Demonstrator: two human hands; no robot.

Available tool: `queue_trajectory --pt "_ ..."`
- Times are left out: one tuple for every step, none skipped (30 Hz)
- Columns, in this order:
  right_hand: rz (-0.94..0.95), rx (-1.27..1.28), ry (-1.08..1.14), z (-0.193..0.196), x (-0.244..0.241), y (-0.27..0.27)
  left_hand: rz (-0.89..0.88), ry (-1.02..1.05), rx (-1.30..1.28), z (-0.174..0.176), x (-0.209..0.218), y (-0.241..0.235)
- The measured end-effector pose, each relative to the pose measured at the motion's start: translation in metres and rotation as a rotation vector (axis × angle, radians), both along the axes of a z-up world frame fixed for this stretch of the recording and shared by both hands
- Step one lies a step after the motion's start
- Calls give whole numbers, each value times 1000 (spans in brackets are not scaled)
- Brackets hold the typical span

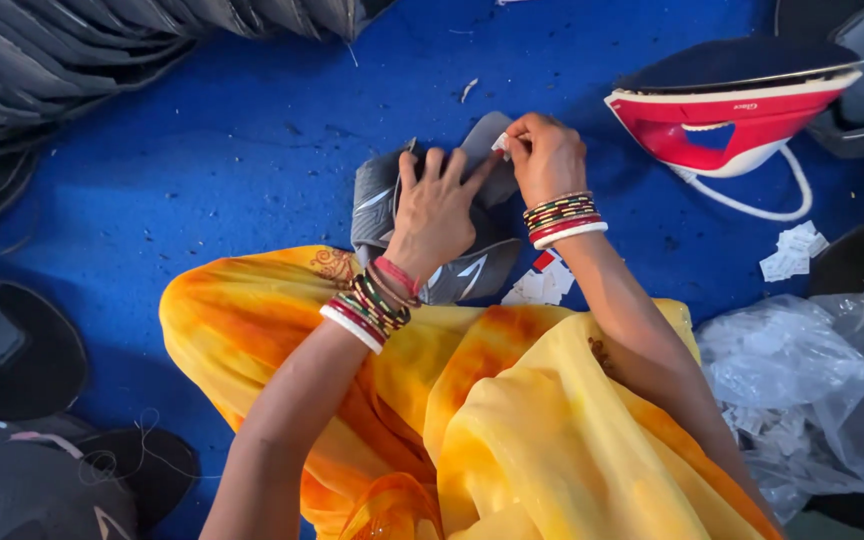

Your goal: The person irons a stack of dark-colored garments on a blue floor using a red and white iron. They repeatedly pick up a garment, place it on the floor, iron it, and then set it aside.

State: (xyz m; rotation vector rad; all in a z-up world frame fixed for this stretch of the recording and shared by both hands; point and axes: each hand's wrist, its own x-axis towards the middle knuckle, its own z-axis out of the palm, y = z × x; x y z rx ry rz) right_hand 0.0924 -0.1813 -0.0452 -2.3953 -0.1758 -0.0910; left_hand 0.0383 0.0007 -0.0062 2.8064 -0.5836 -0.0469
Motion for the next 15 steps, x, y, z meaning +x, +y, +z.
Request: queue_trajectory --pt "3 0 2 -1 -2 1 3 2 0 -1 0 -1" --pt "-1 -30 -37 -2 -3 2 -2 29 30 -2 2 -2" --pt "-5 -60 -76 -2 -4 3 -7 55 61 -2 4 -3" --pt "-7 -65 -79 6 -11 1 -8 52 56 -3 5 -5" --pt "-43 -96 -116 15 -18 0 -10 51 72 -4 5 -6" --pt "-78 -125 -153 23 -25 1 -10 50 89 -5 6 -6" --pt "-77 -127 -155 13 -40 -16 -10 48 87 -5 6 -6" --pt "-232 49 -81 3 -55 -32 -13 45 94 -6 6 -5" --pt "-386 227 -4 -7 -69 -49 -17 42 101 -6 7 -5" --pt "-373 222 -5 -28 -84 -78 -5 41 96 -7 6 -5" --pt "-518 387 -18 -50 -99 -108 -6 51 94 -7 5 -5" --pt "-666 556 -32 -71 -113 -137 -11 59 95 -7 6 -5" --pt "-657 554 -34 -45 -105 -139 -3 56 92 -8 6 -5" --pt "-645 426 -141 -17 -99 -142 -5 64 89 -9 5 -5" --pt "-629 298 -247 10 -93 -144 -8 72 87 -10 5 -6"
